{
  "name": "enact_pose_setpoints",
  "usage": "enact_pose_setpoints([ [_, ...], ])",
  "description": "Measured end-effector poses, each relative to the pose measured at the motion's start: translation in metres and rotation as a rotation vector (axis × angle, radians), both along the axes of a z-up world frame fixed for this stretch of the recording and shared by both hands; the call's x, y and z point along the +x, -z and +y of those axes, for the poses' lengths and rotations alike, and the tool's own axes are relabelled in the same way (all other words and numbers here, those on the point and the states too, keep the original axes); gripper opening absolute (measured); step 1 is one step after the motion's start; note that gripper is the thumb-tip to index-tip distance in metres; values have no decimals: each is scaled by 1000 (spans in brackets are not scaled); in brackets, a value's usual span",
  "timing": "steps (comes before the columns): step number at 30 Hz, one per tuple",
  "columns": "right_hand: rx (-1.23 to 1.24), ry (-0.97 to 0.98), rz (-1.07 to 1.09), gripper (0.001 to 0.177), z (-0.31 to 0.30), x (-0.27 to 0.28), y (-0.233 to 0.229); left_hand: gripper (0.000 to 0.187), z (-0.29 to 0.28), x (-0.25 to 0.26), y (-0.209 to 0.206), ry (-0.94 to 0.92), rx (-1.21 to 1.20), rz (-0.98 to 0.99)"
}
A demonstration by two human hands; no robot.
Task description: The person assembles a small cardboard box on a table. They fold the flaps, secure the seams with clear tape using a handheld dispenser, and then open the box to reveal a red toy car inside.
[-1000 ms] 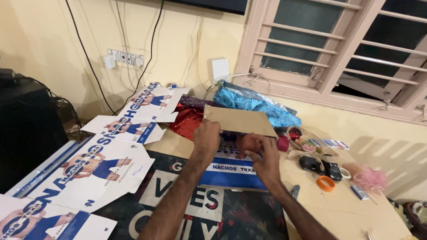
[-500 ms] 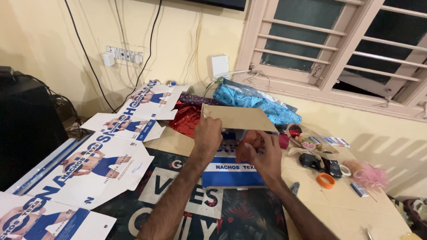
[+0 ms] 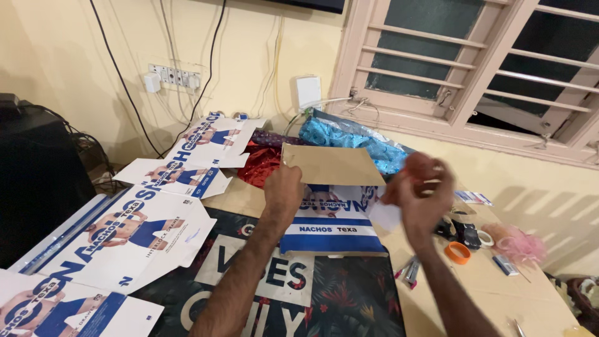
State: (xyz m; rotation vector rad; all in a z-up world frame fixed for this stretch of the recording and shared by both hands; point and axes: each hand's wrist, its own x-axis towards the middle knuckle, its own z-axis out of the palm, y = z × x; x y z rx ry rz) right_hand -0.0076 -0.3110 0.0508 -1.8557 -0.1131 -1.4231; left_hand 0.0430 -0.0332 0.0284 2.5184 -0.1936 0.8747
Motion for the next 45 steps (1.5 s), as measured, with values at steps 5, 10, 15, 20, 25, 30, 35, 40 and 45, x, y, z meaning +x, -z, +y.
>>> enact_pose_setpoints([
  [5,-27,142,-49,61,-66,14,-19,10,0,1,2,13,-12,-44],
  [10,-76,248,151,60,-127,3,-13,10,1,0,-1,-1,5,25],
  [15,-206,373,248,61,-193,-19,-15,12,1,-1,-1,5,25,-16],
  [20,-66,171,545,66,-244,-52,-20,10,-2,2,3,-34,63,-9],
  [25,3,103,950,79,-254,-77,-22,11,-2,2,5,-33,77,-19],
  [30,-11,125,1123,95,-243,-96,-16,14,-2,-1,3,-29,82,-6],
  [35,-184,190,1285,104,-245,-98,-16,14,-1,-6,0,-27,87,-20],
  [40,-278,94,1384,94,-229,-98,-23,14,0,-7,0,-12,73,3],
  [45,-425,364,1198,70,-186,-97,-50,11,1,-5,0,-8,66,-7],
])
